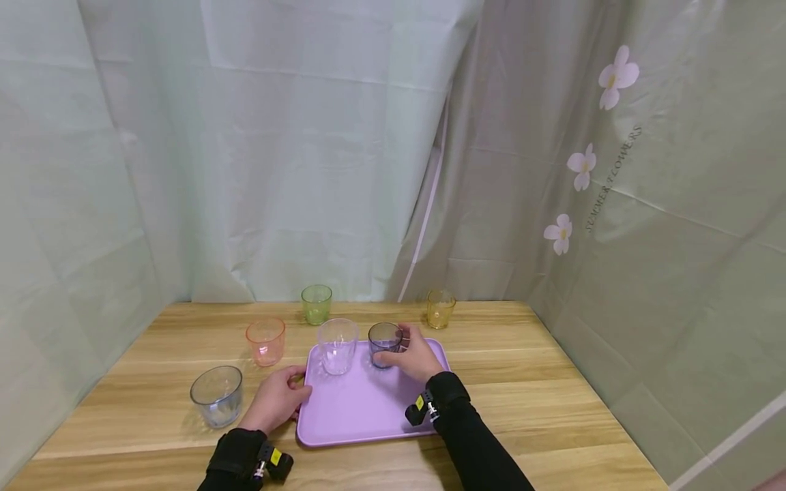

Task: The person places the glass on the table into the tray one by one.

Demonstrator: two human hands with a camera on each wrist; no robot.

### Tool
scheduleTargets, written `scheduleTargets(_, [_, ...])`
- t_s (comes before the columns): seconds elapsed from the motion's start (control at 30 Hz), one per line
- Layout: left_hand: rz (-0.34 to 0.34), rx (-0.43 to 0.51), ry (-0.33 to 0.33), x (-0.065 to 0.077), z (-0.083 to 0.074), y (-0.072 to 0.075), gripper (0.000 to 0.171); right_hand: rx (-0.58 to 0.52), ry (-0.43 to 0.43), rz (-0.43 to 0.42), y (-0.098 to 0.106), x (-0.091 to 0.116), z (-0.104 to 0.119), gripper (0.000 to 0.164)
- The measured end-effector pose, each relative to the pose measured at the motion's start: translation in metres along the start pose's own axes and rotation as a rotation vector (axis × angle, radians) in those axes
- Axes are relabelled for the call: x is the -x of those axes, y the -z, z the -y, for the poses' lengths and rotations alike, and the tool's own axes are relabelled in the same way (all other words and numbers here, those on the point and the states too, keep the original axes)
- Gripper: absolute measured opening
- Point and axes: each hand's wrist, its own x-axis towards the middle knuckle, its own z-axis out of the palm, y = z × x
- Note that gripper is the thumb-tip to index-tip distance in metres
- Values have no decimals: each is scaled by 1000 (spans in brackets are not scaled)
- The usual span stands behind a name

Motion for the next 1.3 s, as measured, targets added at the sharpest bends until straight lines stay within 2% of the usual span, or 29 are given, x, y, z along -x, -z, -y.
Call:
scheduleTargets(0.3, [-9,-7,-29,0,1,-1,56,-34,-2,1,8,2,5,97])
scheduleTargets(1.3, [-1,-2,-14,1,-1,0,56,-57,0,-14,22,1,13,94])
